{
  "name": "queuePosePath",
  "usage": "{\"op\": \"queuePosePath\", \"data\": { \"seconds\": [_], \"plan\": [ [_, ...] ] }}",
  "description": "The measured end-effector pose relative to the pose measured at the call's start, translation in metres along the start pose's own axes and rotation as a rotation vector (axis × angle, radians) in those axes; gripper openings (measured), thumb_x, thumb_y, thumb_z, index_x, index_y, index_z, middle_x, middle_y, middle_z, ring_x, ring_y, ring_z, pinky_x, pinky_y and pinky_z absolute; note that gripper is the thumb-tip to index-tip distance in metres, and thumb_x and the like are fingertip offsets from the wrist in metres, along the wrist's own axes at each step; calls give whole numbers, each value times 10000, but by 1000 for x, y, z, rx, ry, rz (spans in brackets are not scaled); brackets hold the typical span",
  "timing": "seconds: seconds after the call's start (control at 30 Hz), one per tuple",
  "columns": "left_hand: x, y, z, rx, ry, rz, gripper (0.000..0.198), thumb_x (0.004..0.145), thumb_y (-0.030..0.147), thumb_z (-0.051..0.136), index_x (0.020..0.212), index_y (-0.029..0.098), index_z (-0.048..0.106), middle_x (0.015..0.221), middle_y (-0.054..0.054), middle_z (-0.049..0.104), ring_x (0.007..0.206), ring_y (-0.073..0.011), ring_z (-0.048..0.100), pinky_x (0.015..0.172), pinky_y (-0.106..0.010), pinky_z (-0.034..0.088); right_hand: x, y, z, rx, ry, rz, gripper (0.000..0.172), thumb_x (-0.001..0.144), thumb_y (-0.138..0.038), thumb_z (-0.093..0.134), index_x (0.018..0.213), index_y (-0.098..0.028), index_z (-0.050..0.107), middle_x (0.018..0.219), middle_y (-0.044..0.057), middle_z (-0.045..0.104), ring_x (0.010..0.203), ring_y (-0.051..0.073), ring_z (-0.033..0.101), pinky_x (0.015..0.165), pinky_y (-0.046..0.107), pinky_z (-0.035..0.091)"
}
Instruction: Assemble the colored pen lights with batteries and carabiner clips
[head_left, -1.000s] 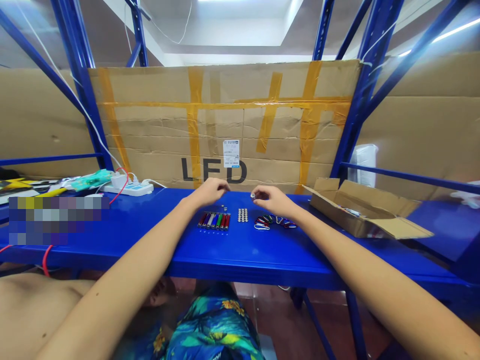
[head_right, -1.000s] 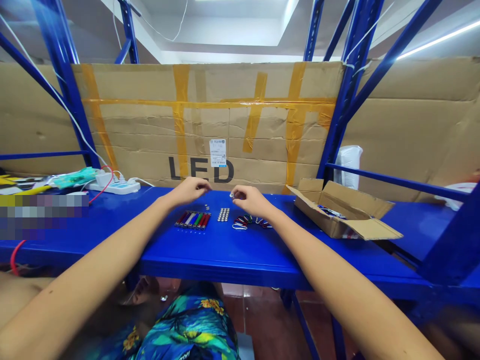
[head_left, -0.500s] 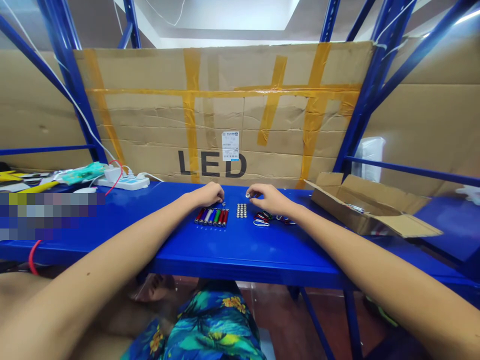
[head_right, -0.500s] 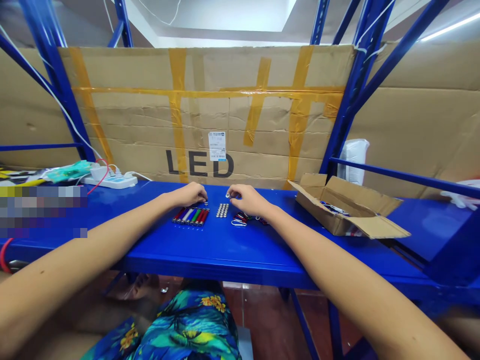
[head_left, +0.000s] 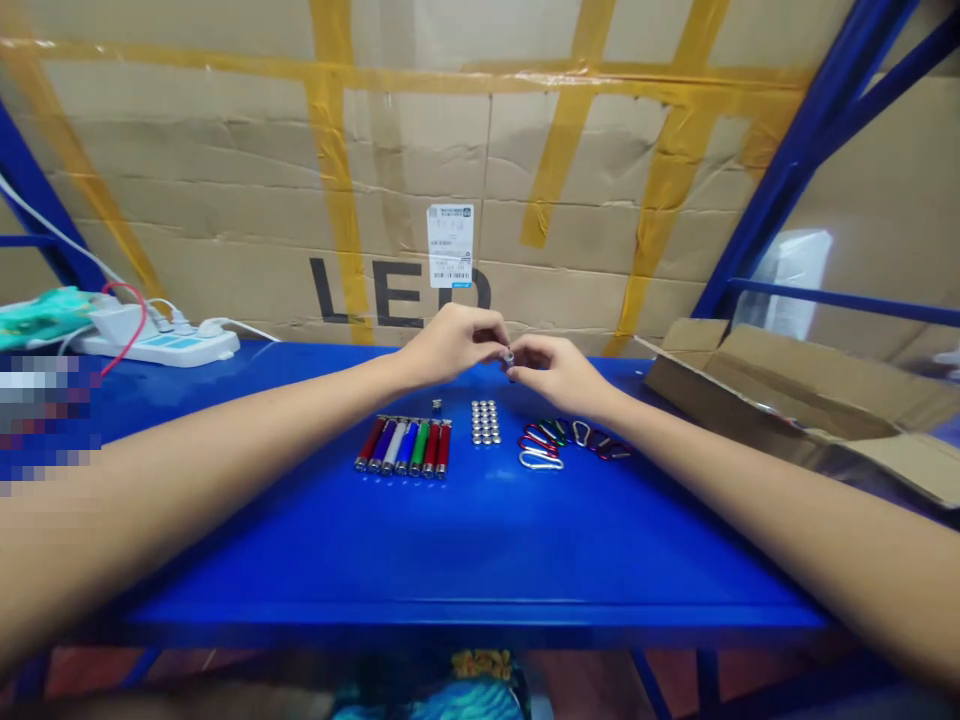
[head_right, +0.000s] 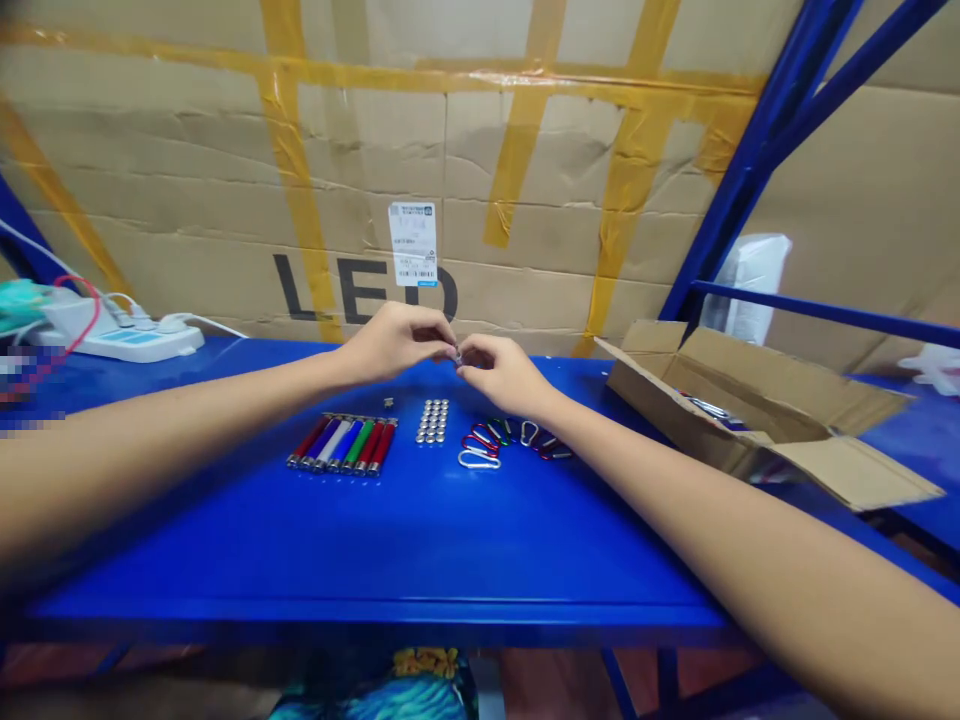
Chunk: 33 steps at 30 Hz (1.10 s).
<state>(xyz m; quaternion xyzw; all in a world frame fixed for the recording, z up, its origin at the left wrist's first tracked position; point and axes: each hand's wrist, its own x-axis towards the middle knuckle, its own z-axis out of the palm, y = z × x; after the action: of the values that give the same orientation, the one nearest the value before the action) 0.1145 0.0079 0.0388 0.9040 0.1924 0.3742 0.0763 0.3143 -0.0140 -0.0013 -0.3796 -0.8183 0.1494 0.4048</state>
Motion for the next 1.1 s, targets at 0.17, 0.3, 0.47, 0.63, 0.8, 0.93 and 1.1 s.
{"op": "queuePosePath", "data": {
  "seconds": [0.17,0.3,0.47,0.63,0.8,0.93,1.1],
  "plan": [
    [-5,1,2,-71,-35,61,106,828,211,638,784,146,711,763,-41,708,745,-133,634,701,-266,495,-13,-10,2,126,12,82,162,802,-276,627,912,-168,678,889,49,704,835,202,616,764,350,482],
    [-14,7,-1,-114,-46,108,102,852,220,631,824,168,714,839,-54,714,801,-147,651,753,-298,526,-20,-22,5,171,45,112,157,822,-305,633,913,-187,681,897,45,712,849,210,630,773,357,502],
    [-25,18,-7,-124,-64,143,100,871,162,598,864,172,697,926,-65,703,854,-145,658,786,-299,543,-29,-39,9,125,60,98,111,851,-291,615,891,-213,682,893,41,699,829,208,626,771,358,515],
    [-19,20,-7,-141,-50,98,92,869,143,587,862,171,674,881,-48,690,841,-144,651,780,-292,542,-31,-50,10,73,121,119,118,880,-318,591,876,-228,667,799,31,680,737,194,611,669,326,518],
    [-27,18,-1,-137,-17,40,87,868,145,592,883,167,675,864,-48,679,801,-143,639,747,-290,535,-29,-52,10,-10,125,86,90,880,-276,591,847,-225,656,800,27,670,737,182,606,684,317,506],
    [-37,21,-6,-119,-15,38,147,895,167,560,977,183,681,919,-49,696,837,-147,644,766,-293,538,-27,-57,7,-118,112,-2,80,876,-245,587,869,-214,661,836,46,678,763,185,607,704,320,499],
    [-31,25,-21,-93,-91,95,231,909,145,499,1045,194,680,991,-57,713,914,-164,660,835,-316,539,-24,-64,3,-156,136,-66,114,891,-245,558,931,-207,657,874,63,680,791,193,609,729,332,497]
  ]
}}
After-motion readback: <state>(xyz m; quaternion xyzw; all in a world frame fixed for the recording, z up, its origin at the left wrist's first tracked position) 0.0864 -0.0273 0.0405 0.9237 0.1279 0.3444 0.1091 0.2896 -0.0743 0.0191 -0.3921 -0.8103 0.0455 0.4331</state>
